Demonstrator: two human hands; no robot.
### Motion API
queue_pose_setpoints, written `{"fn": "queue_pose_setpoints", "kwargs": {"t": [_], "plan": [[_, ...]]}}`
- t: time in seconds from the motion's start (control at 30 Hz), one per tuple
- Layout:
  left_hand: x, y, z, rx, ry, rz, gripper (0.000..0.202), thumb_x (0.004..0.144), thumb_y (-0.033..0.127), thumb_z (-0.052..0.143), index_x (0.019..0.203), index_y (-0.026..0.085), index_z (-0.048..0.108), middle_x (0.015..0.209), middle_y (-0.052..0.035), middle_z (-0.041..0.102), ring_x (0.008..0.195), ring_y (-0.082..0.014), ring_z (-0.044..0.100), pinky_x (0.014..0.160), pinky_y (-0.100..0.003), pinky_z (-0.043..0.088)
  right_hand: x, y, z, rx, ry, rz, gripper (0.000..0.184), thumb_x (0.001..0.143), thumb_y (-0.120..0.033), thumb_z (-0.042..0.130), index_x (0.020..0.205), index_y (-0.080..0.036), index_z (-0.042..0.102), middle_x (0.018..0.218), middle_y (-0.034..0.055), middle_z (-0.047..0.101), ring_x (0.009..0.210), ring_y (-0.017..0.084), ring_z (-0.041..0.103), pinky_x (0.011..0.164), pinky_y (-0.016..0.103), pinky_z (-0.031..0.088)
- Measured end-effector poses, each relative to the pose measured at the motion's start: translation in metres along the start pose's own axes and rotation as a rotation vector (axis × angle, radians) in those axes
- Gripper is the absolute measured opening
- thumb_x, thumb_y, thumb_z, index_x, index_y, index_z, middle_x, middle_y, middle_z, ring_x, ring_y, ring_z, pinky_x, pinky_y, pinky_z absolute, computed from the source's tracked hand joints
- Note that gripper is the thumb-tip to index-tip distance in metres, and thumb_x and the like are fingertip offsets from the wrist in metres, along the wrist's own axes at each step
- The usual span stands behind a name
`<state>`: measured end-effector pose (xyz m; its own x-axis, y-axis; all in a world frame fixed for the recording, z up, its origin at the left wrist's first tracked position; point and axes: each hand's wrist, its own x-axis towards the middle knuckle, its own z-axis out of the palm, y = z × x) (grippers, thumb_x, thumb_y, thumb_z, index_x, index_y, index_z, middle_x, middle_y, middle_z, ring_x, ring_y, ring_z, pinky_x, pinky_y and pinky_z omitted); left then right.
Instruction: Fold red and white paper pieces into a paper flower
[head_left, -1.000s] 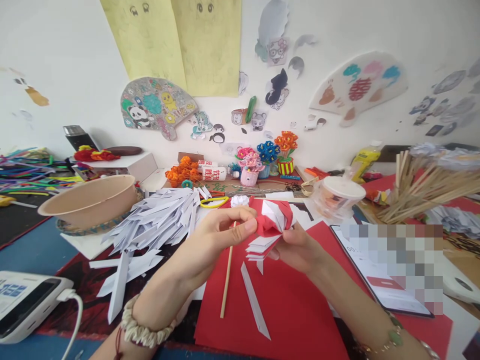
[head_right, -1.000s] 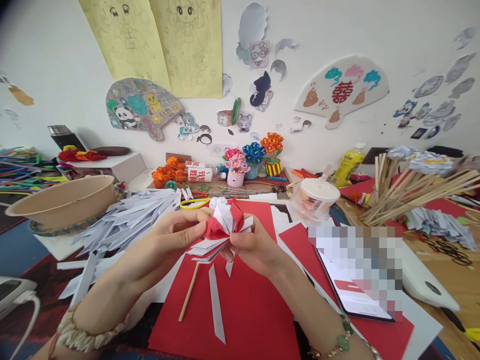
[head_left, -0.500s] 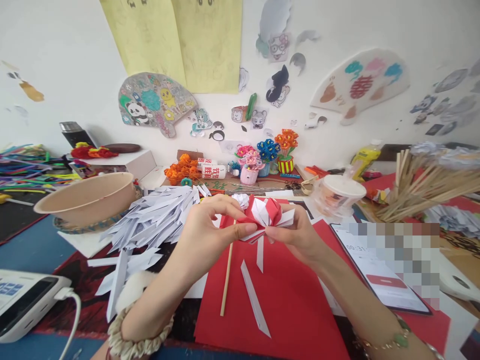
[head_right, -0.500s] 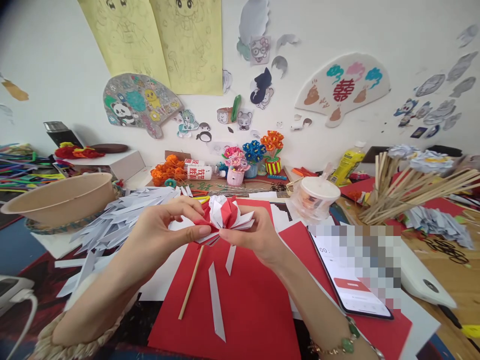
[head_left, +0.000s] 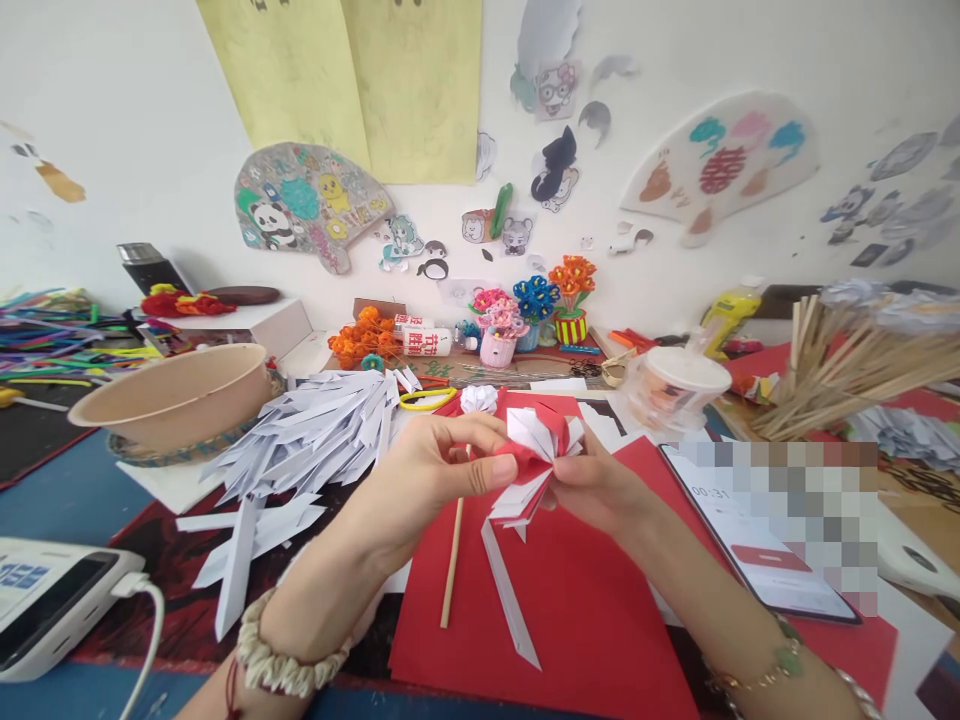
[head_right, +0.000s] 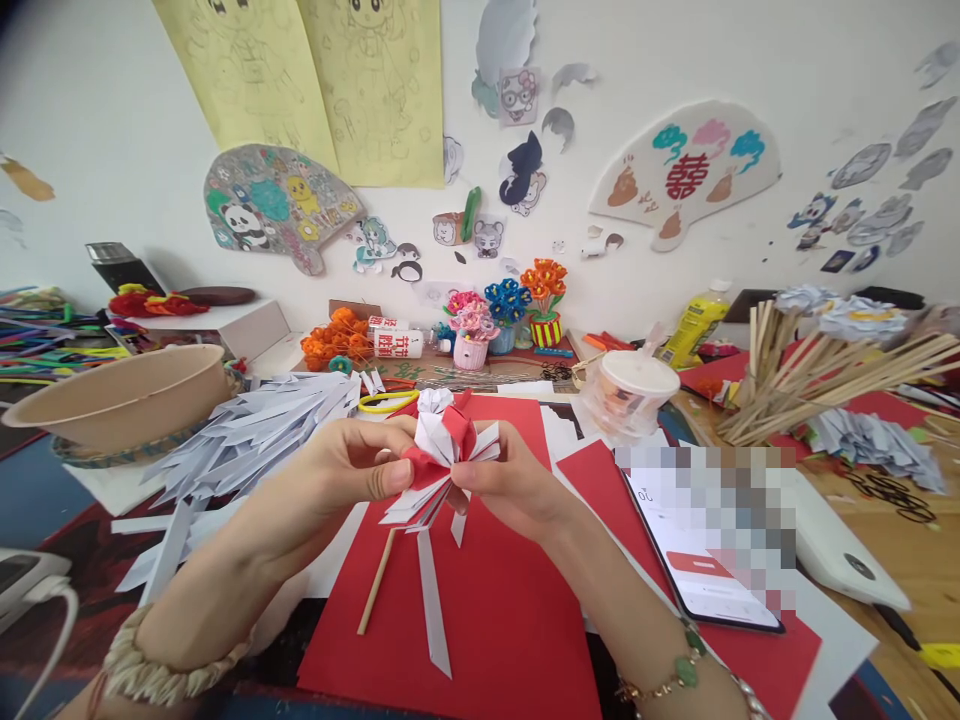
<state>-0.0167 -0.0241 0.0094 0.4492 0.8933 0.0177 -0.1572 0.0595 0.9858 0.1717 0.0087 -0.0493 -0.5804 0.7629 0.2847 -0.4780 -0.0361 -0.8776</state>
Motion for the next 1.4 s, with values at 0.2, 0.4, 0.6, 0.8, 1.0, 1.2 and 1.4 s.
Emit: {"fn": "queue_pose_setpoints", "kwargs": {"t": [0.2, 0.4, 0.6, 0.8, 1.0, 1.2, 1.4], "plan": [[0.001, -0.002, 0.003, -0.057, 0.001, -0.001, 0.023, 0.069, 0.033, 0.085, 0.062, 0.016, 0.073, 0.082, -0.0025, 0.064, 0.078, -0.0163, 0.056, 0.079, -0.03, 0.042, 0.001, 0.004, 0.002, 0.041, -0.045, 0.041, 0.03, 0.068, -0.047, 0.085, 0.069, -0.021, 0.071, 0.055, -0.0048, 0.053, 0.046, 0.008, 0.041, 0.043, 0.021, 0.037], [0.002, 0.0, 0.003, 0.066, 0.06, 0.039, 0.026, 0.075, 0.042, 0.081, 0.07, 0.017, 0.073, 0.084, -0.0031, 0.066, 0.083, -0.0187, 0.056, 0.08, -0.031, 0.04, -0.001, 0.002, 0.0, -0.066, 0.055, -0.057, 0.027, 0.07, -0.042, 0.085, 0.071, -0.021, 0.07, 0.059, -0.0034, 0.057, 0.05, 0.01, 0.047, 0.047, 0.023, 0.041], [-0.001, 0.006, -0.002, 0.326, 0.168, 0.205, 0.018, 0.07, 0.034, 0.086, 0.069, 0.02, 0.074, 0.095, -0.0034, 0.067, 0.094, -0.0213, 0.061, 0.086, -0.034, 0.041, -0.002, -0.002, 0.0, -0.17, 0.121, -0.158, 0.016, 0.07, -0.031, 0.087, 0.074, -0.022, 0.074, 0.065, -0.0021, 0.061, 0.054, 0.011, 0.049, 0.051, 0.024, 0.044], [-0.003, 0.008, -0.003, 0.609, 0.281, 0.343, 0.012, 0.071, 0.028, 0.084, 0.067, 0.024, 0.075, 0.093, -0.0026, 0.071, 0.096, -0.0236, 0.061, 0.092, -0.04, 0.039, -0.001, -0.006, 0.003, -0.212, 0.126, -0.15, 0.01, 0.072, -0.023, 0.086, 0.078, -0.025, 0.079, 0.069, -0.0017, 0.066, 0.058, 0.012, 0.054, 0.061, 0.027, 0.051], [-0.004, 0.01, -0.005, 0.626, 0.201, 0.347, 0.006, 0.071, 0.024, 0.084, 0.07, 0.026, 0.079, 0.09, -0.0013, 0.073, 0.094, -0.0237, 0.06, 0.089, -0.039, 0.039, -0.004, -0.011, 0.001, -0.231, 0.052, -0.083, 0.018, 0.069, -0.024, 0.088, 0.085, -0.024, 0.08, 0.072, -0.0006, 0.069, 0.063, 0.014, 0.059, 0.062, 0.028, 0.052], [-0.006, 0.014, -0.007, 0.69, 0.085, 0.339, 0.007, 0.076, 0.022, 0.08, 0.07, 0.026, 0.078, 0.094, -0.0003, 0.073, 0.097, -0.023, 0.058, 0.09, -0.038, 0.039, -0.001, -0.013, -0.002, -0.258, 0.068, -0.136, 0.025, 0.061, -0.022, 0.093, 0.08, -0.019, 0.078, 0.07, -0.0002, 0.068, 0.062, 0.013, 0.058, 0.057, 0.024, 0.049], [-0.002, 0.012, -0.005, 0.627, 0.105, 0.328, 0.003, 0.078, 0.025, 0.078, 0.076, 0.024, 0.077, 0.099, -0.0023, 0.072, 0.098, -0.0231, 0.063, 0.092, -0.039, 0.041, 0.001, -0.011, -0.001, -0.173, 0.106, -0.094, 0.027, 0.062, -0.029, 0.093, 0.079, -0.018, 0.075, 0.067, 0.0003, 0.065, 0.054, 0.011, 0.056, 0.049, 0.023, 0.047]]}}
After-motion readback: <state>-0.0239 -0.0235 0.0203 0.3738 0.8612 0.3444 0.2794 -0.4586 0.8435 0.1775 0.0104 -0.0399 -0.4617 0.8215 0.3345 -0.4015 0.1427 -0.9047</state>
